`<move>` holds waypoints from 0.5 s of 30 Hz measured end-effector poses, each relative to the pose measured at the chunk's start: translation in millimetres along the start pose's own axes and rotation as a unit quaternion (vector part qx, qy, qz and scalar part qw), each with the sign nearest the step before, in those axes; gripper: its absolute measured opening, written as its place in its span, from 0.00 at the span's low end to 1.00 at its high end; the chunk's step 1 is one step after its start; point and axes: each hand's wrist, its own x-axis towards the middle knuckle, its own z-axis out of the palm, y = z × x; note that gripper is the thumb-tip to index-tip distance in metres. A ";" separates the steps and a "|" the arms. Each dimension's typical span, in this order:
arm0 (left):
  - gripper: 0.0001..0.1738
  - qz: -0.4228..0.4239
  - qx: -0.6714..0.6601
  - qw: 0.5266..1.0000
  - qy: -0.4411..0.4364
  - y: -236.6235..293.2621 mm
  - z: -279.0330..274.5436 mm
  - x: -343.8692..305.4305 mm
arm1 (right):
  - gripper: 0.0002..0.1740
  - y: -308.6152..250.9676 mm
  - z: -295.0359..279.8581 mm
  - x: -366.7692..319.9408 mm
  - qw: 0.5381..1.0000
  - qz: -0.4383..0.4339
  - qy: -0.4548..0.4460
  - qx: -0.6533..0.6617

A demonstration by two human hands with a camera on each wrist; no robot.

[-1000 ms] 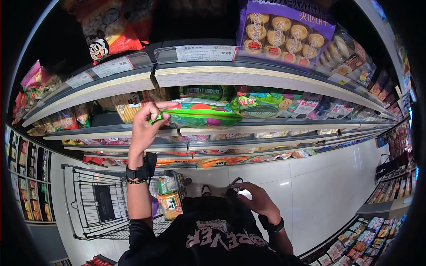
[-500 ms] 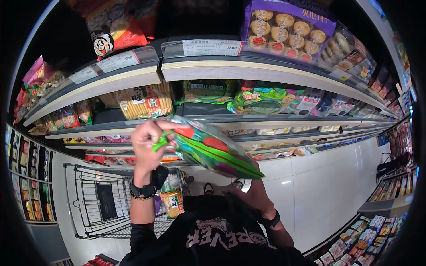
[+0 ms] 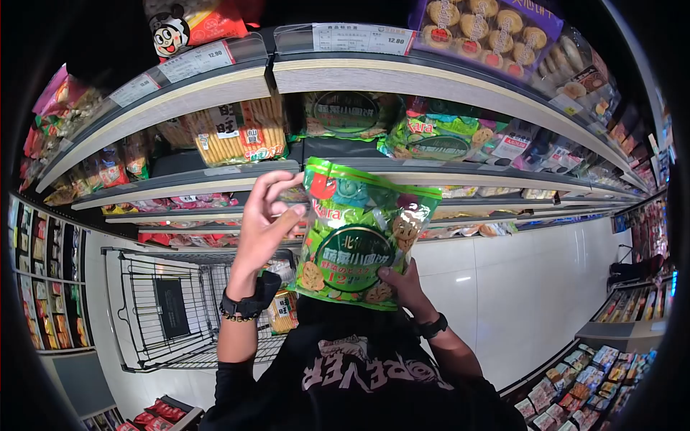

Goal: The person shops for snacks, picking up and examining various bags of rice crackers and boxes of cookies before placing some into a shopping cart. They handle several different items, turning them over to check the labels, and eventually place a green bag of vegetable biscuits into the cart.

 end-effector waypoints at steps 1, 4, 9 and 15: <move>0.27 -0.003 -0.001 1.000 -0.003 -7.8 -8.4 -4.4 | 0.28 -1.7 0.0 -0.8 1.000 0.004 0.011 0.013; 0.28 0.000 0.063 0.997 -0.036 -39.9 -20.3 -20.9 | 0.27 -5.9 -2.3 0.0 0.999 -0.007 0.014 0.038; 0.44 -0.157 -0.050 0.974 -0.157 -71.1 4.2 -56.1 | 0.26 -5.8 -2.9 2.1 0.998 -0.012 0.009 0.062; 0.57 -0.120 -0.025 0.978 -0.171 -77.3 18.2 -63.9 | 0.26 0.5 -8.6 2.4 1.000 -0.018 0.003 0.026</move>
